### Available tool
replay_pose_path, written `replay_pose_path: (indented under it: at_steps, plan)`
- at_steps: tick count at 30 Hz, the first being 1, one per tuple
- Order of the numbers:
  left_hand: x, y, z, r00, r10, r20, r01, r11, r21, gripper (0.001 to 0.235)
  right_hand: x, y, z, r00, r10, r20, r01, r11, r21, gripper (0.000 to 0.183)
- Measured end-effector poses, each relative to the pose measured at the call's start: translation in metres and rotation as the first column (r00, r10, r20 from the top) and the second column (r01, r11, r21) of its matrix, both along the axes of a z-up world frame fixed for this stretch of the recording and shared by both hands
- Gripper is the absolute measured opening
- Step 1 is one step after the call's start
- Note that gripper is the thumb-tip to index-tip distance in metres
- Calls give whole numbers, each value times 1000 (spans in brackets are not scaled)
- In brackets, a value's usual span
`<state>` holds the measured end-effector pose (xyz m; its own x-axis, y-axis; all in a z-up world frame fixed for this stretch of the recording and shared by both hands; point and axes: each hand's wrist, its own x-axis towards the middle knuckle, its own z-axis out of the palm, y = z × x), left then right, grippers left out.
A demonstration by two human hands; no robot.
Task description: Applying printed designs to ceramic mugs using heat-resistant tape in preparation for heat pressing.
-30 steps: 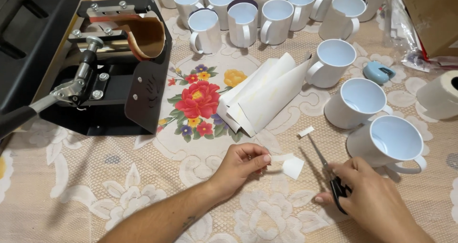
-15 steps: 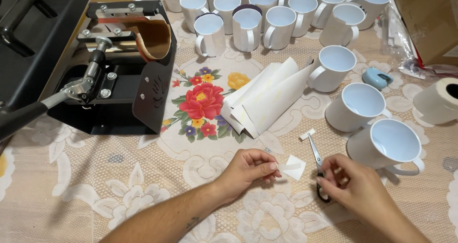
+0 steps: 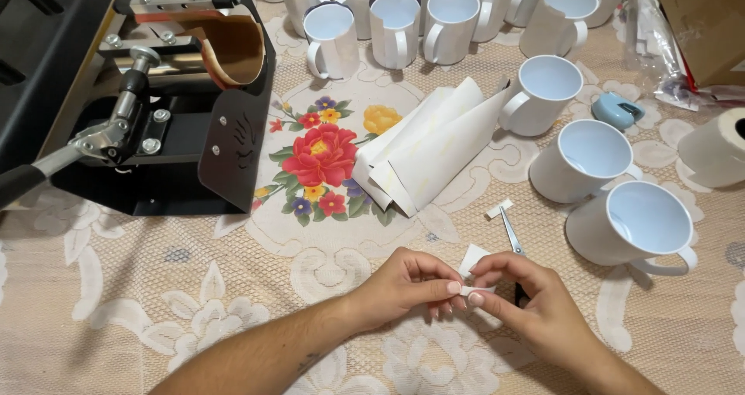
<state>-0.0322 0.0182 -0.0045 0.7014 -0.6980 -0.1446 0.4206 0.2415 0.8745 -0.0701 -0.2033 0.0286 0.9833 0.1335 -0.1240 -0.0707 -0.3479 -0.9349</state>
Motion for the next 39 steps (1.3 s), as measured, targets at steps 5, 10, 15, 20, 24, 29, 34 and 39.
replay_pose_path:
  at_steps: [5,10,15,20,24,29,34,39]
  plan:
    - [-1,2,5,999,-12,-30,14,998,63,14,-1,0,-5,998,9,-62,-3,996,90,23]
    - [-1,0,4,1000,-9,-1,9,995,102,12,0,-3,-13,995,41,-95,-22,980,198,16]
    - [-2,0,-1,1000,6,17,-7,996,94,11,0,0,-15,983,99,-158,-22,903,428,10]
    - [1,2,0,1000,-10,-10,11,1000,27,12,0,0,-18,998,48,43,-56,973,222,5]
    - [1,3,-5,999,-18,-29,16,999,-41,13,-2,3,-15,950,89,298,-132,983,126,5]
    - [0,4,1,999,-29,-36,30,999,27,15,-3,-4,-27,996,89,21,-92,963,253,8]
    - [0,5,4,998,-70,-11,70,998,3,14,-2,-4,-27,980,157,-126,-88,897,434,10]
    - [0,5,2,996,-85,3,85,996,12,16,-2,-4,-31,970,190,-152,-93,867,490,11]
